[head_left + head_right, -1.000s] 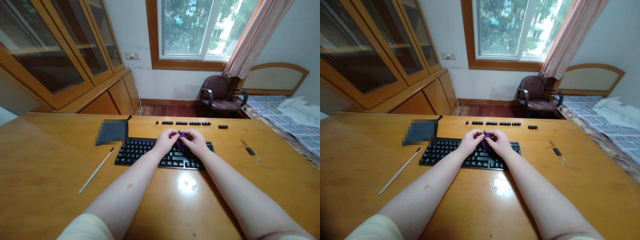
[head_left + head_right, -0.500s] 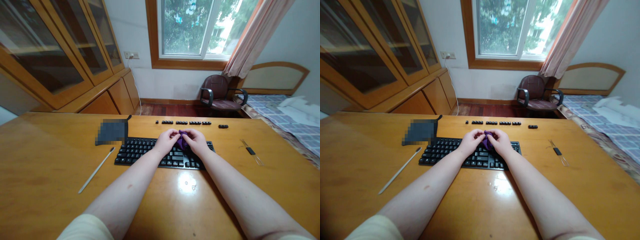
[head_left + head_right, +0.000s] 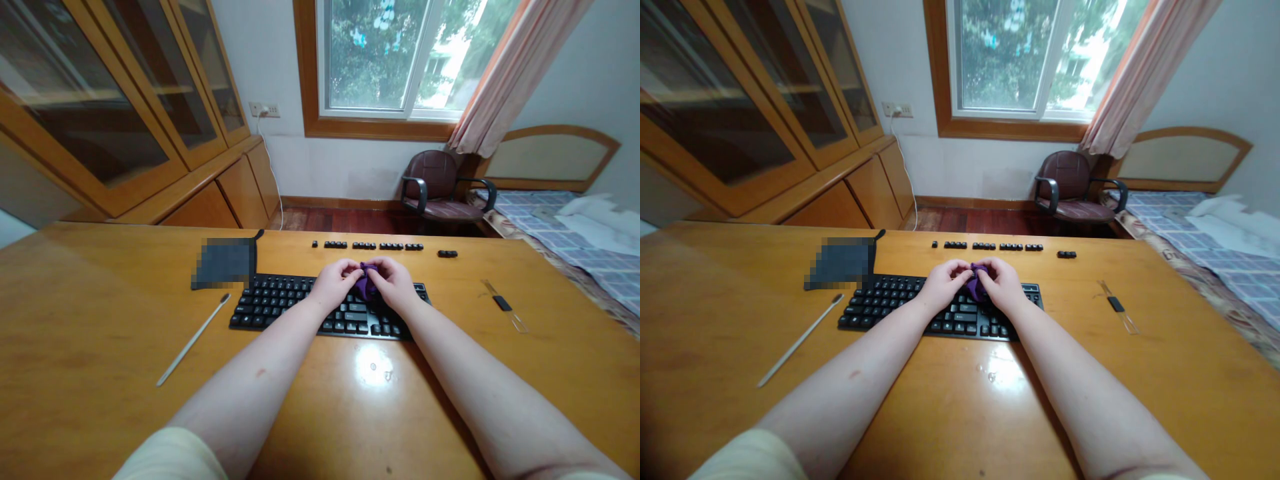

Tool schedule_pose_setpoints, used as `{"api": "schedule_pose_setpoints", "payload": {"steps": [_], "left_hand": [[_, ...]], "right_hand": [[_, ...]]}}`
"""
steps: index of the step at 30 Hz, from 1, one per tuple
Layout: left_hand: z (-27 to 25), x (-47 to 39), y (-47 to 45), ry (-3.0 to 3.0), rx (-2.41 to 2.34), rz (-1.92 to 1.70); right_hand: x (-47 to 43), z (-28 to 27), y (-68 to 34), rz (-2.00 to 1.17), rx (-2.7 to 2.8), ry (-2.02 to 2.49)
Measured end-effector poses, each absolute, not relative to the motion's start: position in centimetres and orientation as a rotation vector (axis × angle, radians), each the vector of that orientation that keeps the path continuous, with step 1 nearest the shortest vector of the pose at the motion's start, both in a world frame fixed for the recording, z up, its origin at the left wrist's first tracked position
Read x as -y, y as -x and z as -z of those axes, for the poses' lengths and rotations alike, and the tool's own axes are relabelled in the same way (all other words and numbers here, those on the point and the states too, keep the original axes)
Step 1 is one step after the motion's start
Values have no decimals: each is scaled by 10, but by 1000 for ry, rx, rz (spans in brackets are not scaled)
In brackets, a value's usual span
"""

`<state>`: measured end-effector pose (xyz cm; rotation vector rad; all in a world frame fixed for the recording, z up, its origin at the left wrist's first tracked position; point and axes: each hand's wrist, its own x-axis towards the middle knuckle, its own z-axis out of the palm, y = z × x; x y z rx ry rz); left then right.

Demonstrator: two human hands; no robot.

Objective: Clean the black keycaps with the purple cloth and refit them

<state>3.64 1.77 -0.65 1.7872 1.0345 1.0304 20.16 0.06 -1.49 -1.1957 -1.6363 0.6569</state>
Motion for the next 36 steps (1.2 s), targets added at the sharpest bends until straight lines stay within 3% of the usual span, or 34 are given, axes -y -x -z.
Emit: {"api": "schedule_pose_setpoints", "payload": {"steps": [36], "left_hand": [[11,-19,-38,-1597,-936,-1128]], "right_hand": [[6,7,-199,-563,1626,1154]]}}
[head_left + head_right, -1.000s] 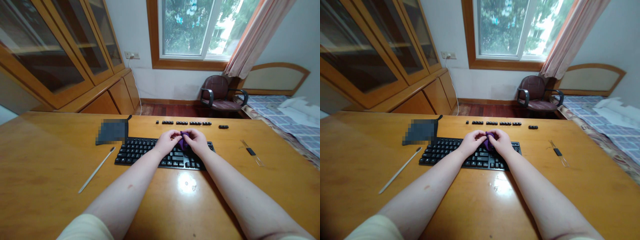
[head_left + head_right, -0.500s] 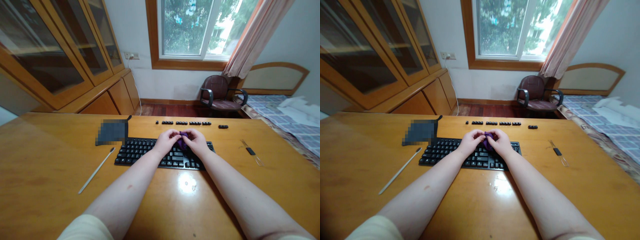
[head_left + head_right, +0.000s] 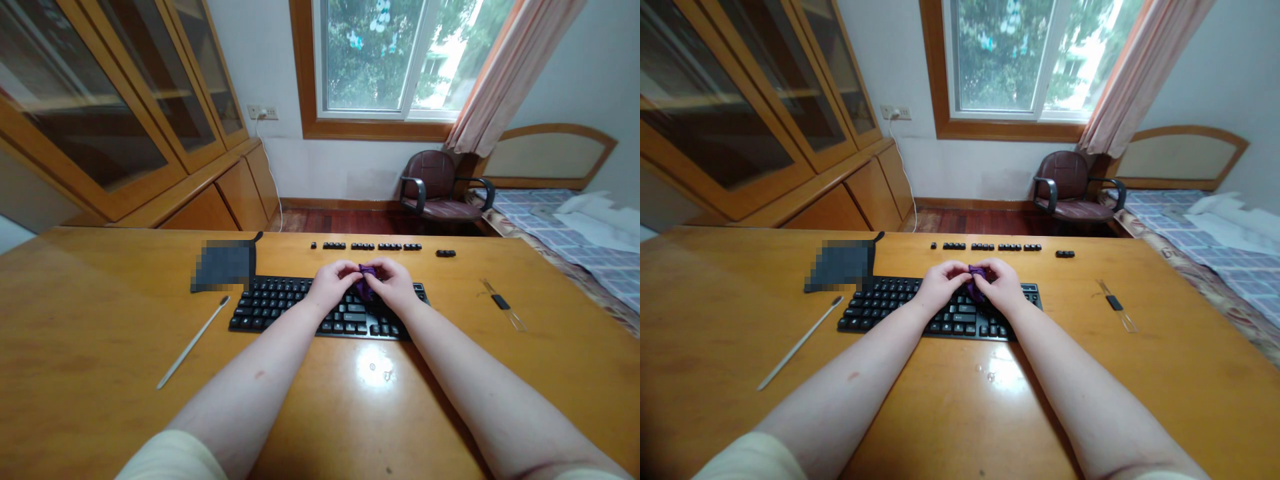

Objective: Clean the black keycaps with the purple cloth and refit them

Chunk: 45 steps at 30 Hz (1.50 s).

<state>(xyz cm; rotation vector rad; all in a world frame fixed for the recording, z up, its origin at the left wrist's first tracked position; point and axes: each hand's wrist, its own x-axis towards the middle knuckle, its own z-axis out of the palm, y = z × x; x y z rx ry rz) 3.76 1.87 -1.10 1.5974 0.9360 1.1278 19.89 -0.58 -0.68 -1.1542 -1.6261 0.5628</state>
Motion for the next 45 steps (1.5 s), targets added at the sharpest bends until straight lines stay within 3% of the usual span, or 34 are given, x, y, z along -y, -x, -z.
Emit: {"api": "schedule_pose_setpoints", "payload": {"steps": [20,30,45], "left_hand": [[8,-21,-32,-1903,-951,-1154],[13,-21,-39,-1503,-905,-1202],[5,-19,-34,-1711,-930,-1214]], "right_hand": [[5,7,-199,-602,1576,1100],[2,12,-200,-740,1531,1084],[-4,12,-204,-767,1564,1131]]}}
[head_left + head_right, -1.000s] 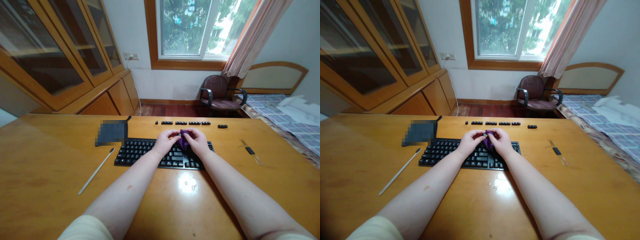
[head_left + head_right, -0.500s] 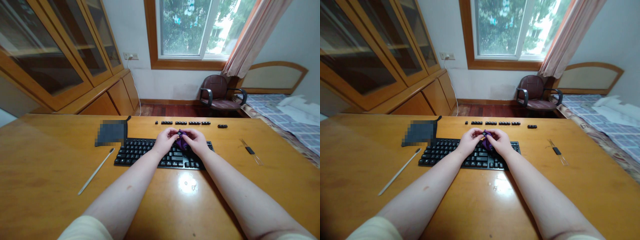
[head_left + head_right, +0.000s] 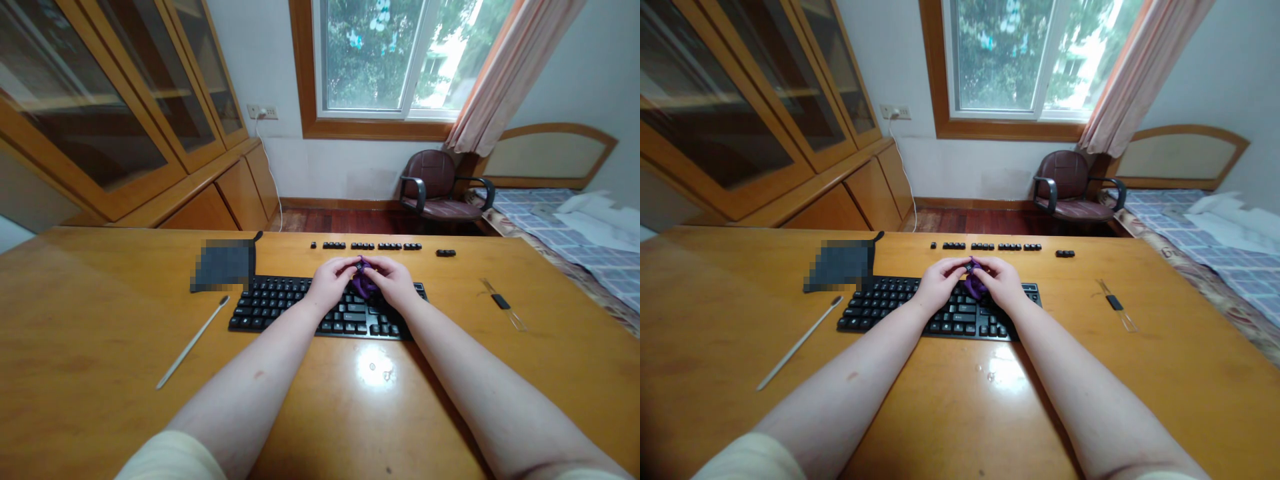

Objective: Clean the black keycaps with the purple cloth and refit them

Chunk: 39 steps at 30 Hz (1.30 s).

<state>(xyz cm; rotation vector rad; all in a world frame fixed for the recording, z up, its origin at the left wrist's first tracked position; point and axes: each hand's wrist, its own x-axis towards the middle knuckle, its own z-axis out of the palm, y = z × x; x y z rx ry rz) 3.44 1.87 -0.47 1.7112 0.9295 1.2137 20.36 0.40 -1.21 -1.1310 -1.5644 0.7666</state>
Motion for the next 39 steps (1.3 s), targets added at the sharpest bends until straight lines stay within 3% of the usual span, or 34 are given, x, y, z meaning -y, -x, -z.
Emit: {"api": "schedule_pose_setpoints", "payload": {"steps": [11,22,39], "left_hand": [[14,-23,-36,-1382,-781,-1083],[12,-22,-37,-1404,-830,-1125],[12,-21,-40,-1464,-921,-1187]], "right_hand": [[-1,6,-203,-609,1644,1155],[-2,8,-204,-718,1700,1090],[1,4,-201,-568,1622,1090]]}}
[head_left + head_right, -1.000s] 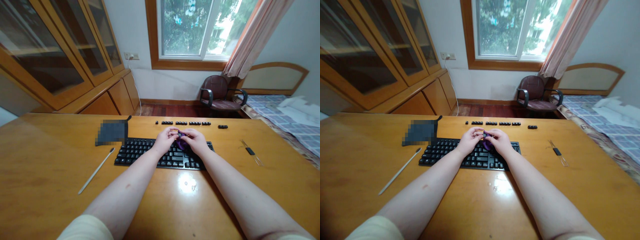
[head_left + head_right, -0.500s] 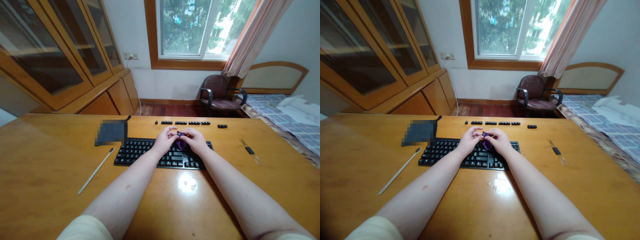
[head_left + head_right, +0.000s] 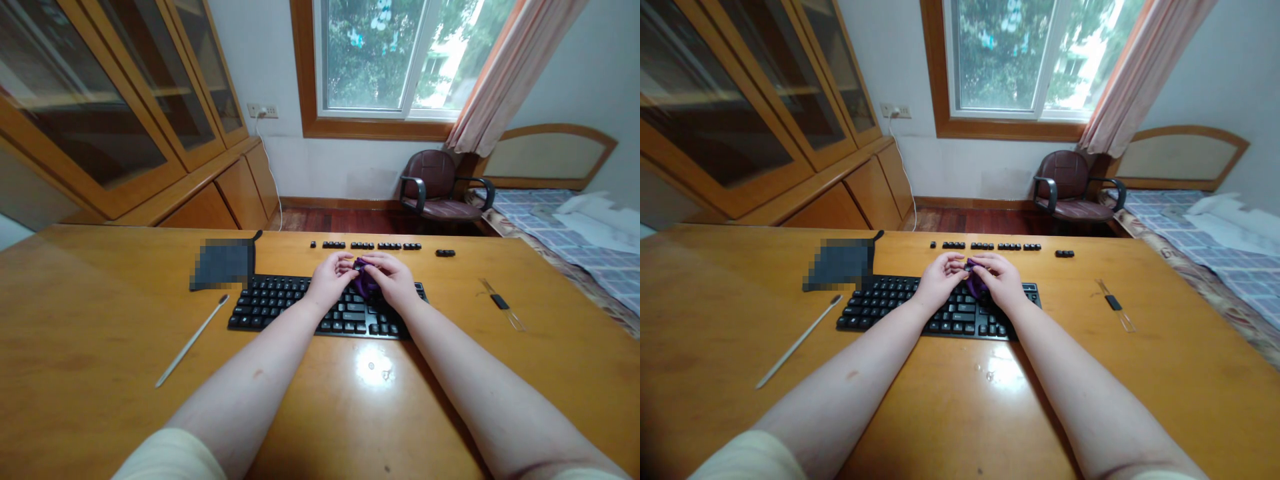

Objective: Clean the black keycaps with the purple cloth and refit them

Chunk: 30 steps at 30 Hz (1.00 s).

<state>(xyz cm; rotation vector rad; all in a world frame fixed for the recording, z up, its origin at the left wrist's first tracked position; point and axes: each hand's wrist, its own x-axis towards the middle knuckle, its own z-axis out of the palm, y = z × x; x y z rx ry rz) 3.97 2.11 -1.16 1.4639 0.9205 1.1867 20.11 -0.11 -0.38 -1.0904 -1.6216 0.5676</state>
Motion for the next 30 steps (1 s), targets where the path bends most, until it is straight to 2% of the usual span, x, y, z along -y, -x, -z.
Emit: {"api": "schedule_pose_setpoints", "payload": {"steps": [8,14,22,30], "left_hand": [[14,-19,-38,-1581,-917,-1122],[13,-19,-39,-1593,-930,-1140],[17,-19,-38,-1606,-906,-1126],[13,-18,-39,-1610,-926,-1153]], "right_hand": [[-1,4,-200,-682,1636,1205],[-4,11,-200,-881,1411,1227],[-1,10,-200,-693,1605,1217],[-3,9,-204,-601,1442,1322]]}}
